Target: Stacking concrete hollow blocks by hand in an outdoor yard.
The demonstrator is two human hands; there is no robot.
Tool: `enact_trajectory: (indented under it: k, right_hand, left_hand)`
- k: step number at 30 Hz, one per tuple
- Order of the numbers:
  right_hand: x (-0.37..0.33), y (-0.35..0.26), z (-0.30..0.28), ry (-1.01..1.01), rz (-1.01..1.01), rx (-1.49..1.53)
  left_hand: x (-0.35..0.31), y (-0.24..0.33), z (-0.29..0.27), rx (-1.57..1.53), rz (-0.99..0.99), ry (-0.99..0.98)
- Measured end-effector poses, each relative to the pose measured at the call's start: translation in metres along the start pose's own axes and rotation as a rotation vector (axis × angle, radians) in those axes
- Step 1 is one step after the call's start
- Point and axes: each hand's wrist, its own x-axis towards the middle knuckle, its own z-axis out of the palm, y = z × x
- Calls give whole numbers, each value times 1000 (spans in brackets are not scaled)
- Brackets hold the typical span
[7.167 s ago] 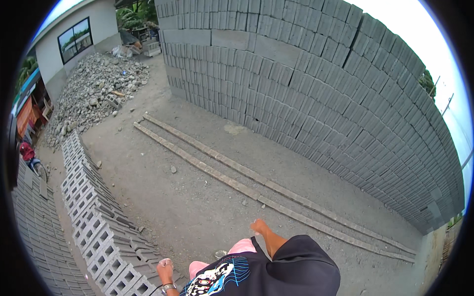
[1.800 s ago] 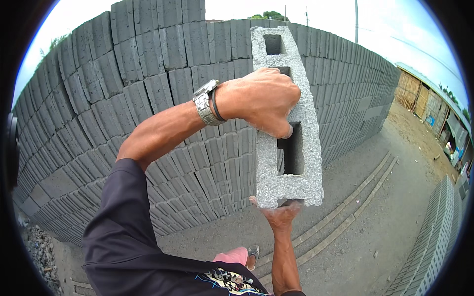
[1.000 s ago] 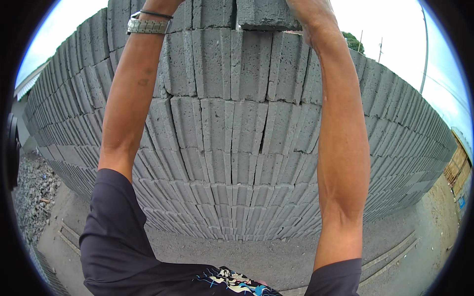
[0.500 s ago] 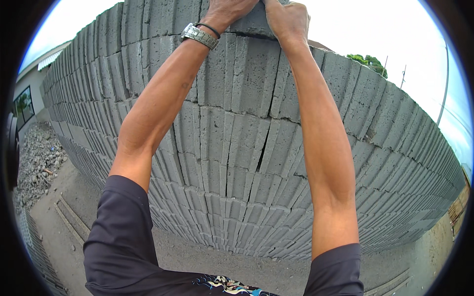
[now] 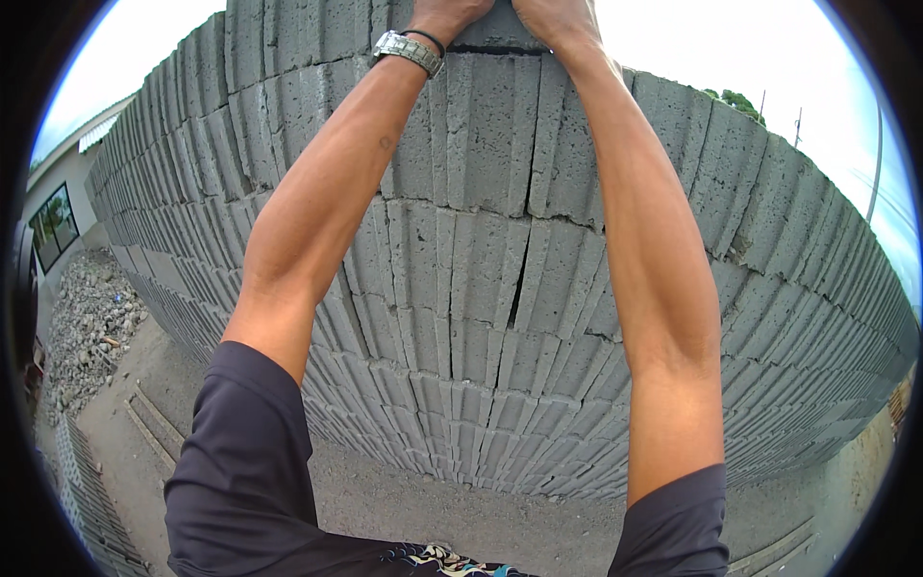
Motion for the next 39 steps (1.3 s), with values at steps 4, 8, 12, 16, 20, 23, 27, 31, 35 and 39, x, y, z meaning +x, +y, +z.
enact_trajectory:
  k: [4, 8, 12, 16, 20, 23, 27, 31, 35, 39]
  right_hand:
    - [-7, 20, 13, 109, -170, 24]
    - [-5, 13, 5, 39, -73, -34]
    - [-4, 0, 0, 75, 52, -38]
    - [-18, -4, 2, 138, 32, -175]
    - [-22, -25, -6, 101, 209, -129]
    - [-13, -56, -9, 64, 481, -160]
    - [-28, -40, -20, 63, 583, -209]
    - [-31, -51, -22, 143, 537, -233]
    - [-22, -63, -18, 52, 578, -258]
    - [-21, -50, -23, 34, 539, -377]
  left_hand:
    - [-12, -2, 8, 6, 125, 151]
    - [-10, -14, 14, 58, 133, 106]
    - [-3, -3, 9, 43, 86, 61]
    - [-13, -4, 10, 76, 146, 177]
    - [-12, -3, -3, 29, 35, -47]
    - [-12, -13, -27, -27, 164, 193]
    - [-115, 9, -105, -272, -162, -228]
    - [-299, 42, -274, -80, -512, -499]
    - [-508, 128, -503, 392, -1392, -749]
    - [-611, 265, -715, 865, -1921, -1221]
